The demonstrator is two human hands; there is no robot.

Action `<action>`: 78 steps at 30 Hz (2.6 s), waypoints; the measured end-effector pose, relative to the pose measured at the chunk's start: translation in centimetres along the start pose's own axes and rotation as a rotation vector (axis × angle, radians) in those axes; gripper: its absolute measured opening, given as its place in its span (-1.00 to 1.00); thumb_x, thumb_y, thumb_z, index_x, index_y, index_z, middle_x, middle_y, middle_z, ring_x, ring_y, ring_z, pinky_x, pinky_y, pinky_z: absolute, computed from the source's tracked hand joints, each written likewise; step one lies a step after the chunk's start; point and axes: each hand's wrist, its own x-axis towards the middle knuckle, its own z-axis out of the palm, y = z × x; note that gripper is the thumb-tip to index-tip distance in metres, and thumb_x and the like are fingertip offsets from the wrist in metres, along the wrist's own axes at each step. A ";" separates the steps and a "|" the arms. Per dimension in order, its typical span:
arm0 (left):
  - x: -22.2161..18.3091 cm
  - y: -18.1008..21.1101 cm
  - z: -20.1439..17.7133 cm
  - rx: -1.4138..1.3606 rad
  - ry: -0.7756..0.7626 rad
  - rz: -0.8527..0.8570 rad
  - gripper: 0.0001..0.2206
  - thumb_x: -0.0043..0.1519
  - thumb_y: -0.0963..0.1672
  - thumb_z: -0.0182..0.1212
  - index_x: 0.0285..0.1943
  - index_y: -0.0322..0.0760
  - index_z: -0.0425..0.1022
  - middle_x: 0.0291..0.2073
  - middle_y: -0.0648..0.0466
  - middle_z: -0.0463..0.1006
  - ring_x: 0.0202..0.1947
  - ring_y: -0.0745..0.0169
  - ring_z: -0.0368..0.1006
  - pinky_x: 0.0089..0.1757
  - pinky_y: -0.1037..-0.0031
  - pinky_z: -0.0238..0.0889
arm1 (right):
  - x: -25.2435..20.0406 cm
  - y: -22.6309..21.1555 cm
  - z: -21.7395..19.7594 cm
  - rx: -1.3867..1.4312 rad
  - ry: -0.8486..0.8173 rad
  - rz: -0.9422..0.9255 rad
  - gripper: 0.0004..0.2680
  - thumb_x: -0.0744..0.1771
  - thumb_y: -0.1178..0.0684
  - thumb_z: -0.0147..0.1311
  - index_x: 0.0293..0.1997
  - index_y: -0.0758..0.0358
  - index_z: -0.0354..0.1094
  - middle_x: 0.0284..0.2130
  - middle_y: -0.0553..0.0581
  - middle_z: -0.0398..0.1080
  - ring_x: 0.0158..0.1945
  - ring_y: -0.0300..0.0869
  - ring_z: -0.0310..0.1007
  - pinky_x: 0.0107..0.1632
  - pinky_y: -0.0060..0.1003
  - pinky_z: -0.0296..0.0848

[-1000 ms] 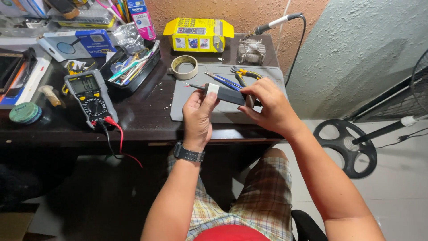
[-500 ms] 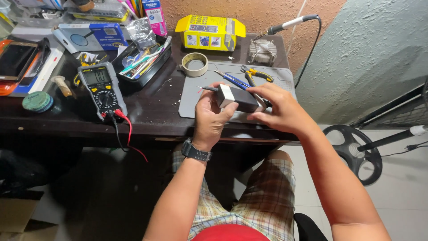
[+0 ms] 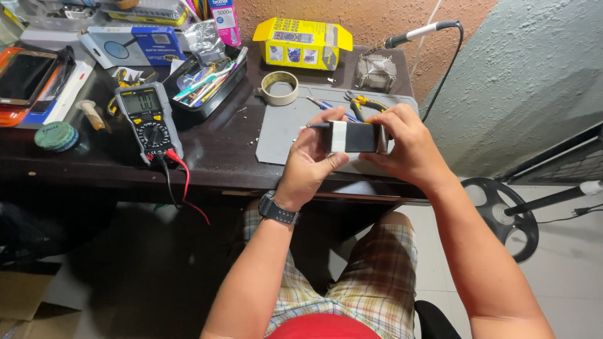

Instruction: Testing a power adapter with a multimeter and then wrapping electrical tape around the wires for insulation.

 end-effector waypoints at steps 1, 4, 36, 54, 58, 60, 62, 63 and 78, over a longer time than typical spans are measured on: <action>0.0 0.1 0.1 -0.053 0.026 -0.034 -0.27 0.31 -0.28 0.61 0.69 -0.34 0.37 0.64 -0.16 0.46 0.62 0.07 0.38 0.50 0.29 0.30 | -0.1 -0.1 0.3 -0.055 0.070 -0.042 -0.50 0.19 0.15 0.70 0.23 0.23 0.54 -0.07 0.14 0.42 -0.02 0.08 0.50 -0.04 -0.06 0.57; 0.1 -1.8 -0.7 -0.095 0.118 -0.085 -0.37 0.39 -0.26 0.54 0.66 -0.45 0.38 0.46 -0.18 0.59 0.45 0.12 0.51 0.40 0.27 0.44 | -0.7 -0.1 1.2 -0.153 0.173 -0.099 -0.55 0.20 0.15 0.68 0.14 0.26 0.52 -0.21 0.05 0.37 -0.11 0.06 0.48 -0.07 -0.05 0.55; 0.6 -0.3 0.8 0.017 0.310 -0.084 -0.79 0.45 -0.16 0.50 0.19 -0.36 0.66 -0.11 0.02 0.78 -0.01 0.37 0.66 0.14 0.33 0.60 | -0.6 -2.0 1.4 -0.336 0.217 -0.219 -0.54 0.12 0.03 0.71 0.01 0.30 0.54 -0.31 0.15 0.38 -0.23 0.14 0.46 -0.11 0.04 0.50; -0.3 1.0 0.1 -0.366 -0.010 -0.078 -0.33 0.38 -0.26 0.53 0.73 -0.29 0.41 0.59 -0.28 0.51 0.57 0.00 0.46 0.48 0.18 0.34 | -0.3 -2.6 1.0 -0.240 0.303 -0.238 -0.61 0.23 0.08 0.66 0.10 0.30 0.60 -0.12 0.17 0.51 -0.14 0.14 0.50 -0.05 0.04 0.48; -0.3 -0.5 -0.8 -0.376 -0.064 -0.061 -0.19 0.27 -0.27 0.63 0.76 -0.26 0.33 0.61 -0.34 0.45 0.58 -0.12 0.45 0.47 0.12 0.37 | 1.0 -4.6 -1.4 -0.062 0.165 -0.196 -0.58 0.28 0.09 0.64 0.23 0.35 0.58 -0.01 0.27 0.58 -0.04 0.24 0.58 0.03 0.06 0.49; -0.2 -1.4 -1.2 -0.350 -0.080 -0.055 -0.17 0.26 -0.27 0.66 0.75 -0.26 0.32 0.58 -0.36 0.47 0.55 -0.13 0.48 0.45 0.12 0.40 | 1.2 -4.9 -2.3 -0.039 0.108 -0.192 -0.54 0.25 0.13 0.64 0.27 0.33 0.59 0.01 0.28 0.60 0.00 0.25 0.60 0.05 0.06 0.50; -0.2 -1.9 -1.3 -0.261 -0.061 -0.066 -0.21 0.20 -0.19 0.76 0.64 -0.19 0.40 0.48 -0.29 0.55 0.46 -0.06 0.55 0.36 0.18 0.47 | 1.3 -5.0 -2.9 -0.046 -0.031 -0.162 -0.49 0.23 0.09 0.66 0.30 0.33 0.55 0.05 0.30 0.62 0.08 0.26 0.63 0.11 0.09 0.53; -0.2 -1.7 -1.2 -0.262 -0.062 -0.068 -0.21 0.20 -0.19 0.76 0.64 -0.19 0.40 0.48 -0.29 0.55 0.46 -0.06 0.55 0.36 0.18 0.47 | 1.4 -4.9 -3.1 -0.047 -0.031 -0.160 -0.49 0.23 0.09 0.66 0.30 0.33 0.55 0.05 0.30 0.62 0.08 0.26 0.63 0.11 0.09 0.53; 0.5 -0.2 0.8 -0.055 0.338 -0.390 -0.64 0.26 -0.24 0.65 0.20 -0.46 0.67 -0.08 -0.17 0.85 -0.13 0.14 0.83 -0.07 0.38 0.76 | 1.4 1.8 -7.5 -0.144 -0.076 0.002 -0.52 0.27 0.09 0.62 0.34 0.29 0.59 0.05 0.28 0.60 0.11 0.22 0.60 0.18 0.08 0.56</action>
